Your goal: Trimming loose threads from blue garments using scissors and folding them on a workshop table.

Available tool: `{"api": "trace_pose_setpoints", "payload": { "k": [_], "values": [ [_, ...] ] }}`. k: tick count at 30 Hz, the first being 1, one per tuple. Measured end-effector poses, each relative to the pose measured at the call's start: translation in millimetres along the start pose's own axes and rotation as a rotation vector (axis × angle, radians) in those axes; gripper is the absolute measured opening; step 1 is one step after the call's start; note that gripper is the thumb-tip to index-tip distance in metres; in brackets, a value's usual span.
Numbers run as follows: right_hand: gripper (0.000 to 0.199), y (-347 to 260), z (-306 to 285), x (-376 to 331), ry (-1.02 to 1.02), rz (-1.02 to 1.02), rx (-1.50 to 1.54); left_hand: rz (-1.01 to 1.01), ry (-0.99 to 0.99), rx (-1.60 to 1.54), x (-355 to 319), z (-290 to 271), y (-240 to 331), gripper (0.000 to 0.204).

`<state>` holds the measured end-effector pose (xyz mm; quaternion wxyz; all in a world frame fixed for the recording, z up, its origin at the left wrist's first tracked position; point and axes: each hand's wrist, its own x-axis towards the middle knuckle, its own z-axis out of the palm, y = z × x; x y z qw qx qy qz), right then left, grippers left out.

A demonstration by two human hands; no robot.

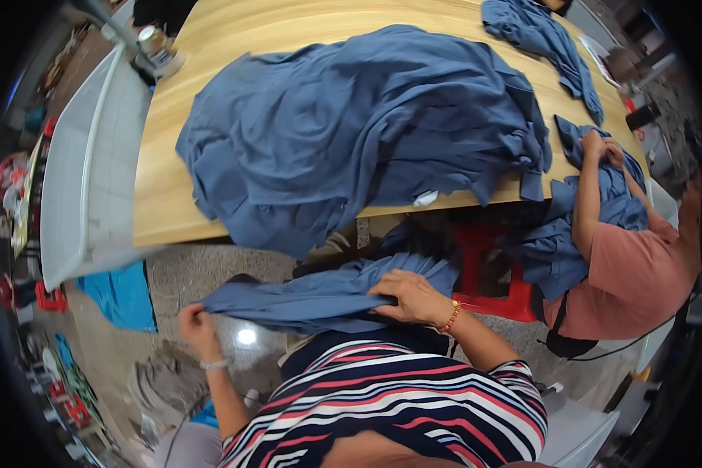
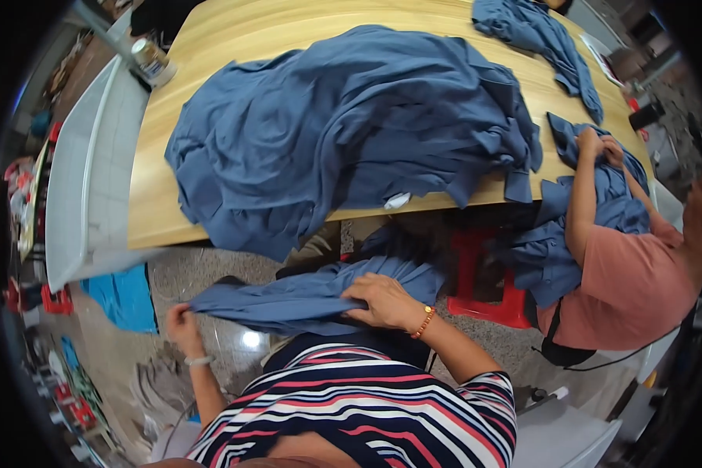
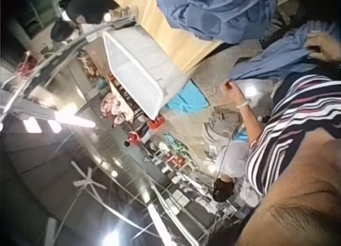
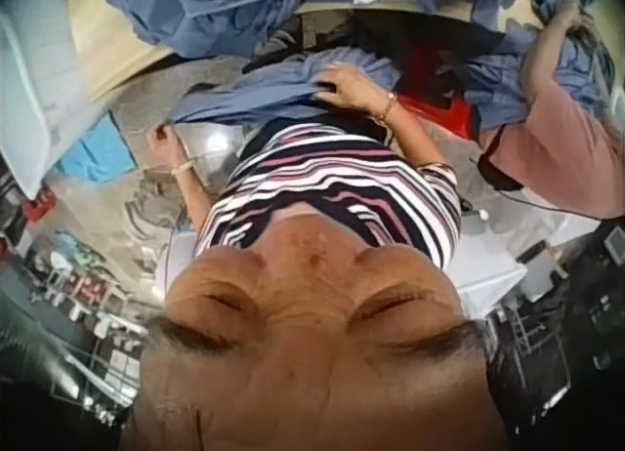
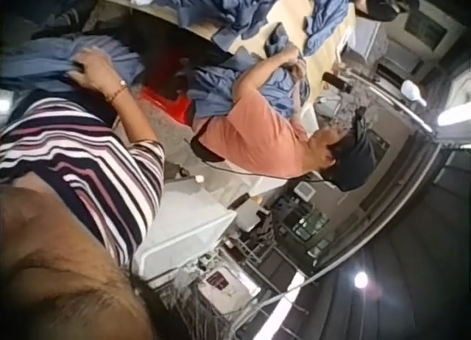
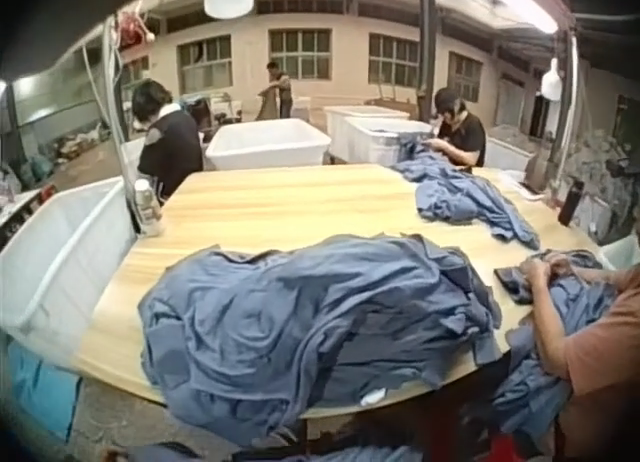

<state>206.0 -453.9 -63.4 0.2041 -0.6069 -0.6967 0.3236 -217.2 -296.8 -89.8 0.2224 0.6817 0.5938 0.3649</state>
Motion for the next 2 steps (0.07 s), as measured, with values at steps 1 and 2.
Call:
{"api": "trace_pose_setpoints", "payload": {
  "k": [1,2],
  "values": [
    [0.039,-7.5,-0.7,-0.6,-0.045,-0.082,0.037,-0.113,-0.118,0.094,-9.7,11.3,-22.3,0.019],
    [0.039,-6.9,2.5,3.2,-0.056,-0.088,0.04,-0.123,-0.112,0.099,-12.4,9.1,-26.3,0.019]
  ]
}}
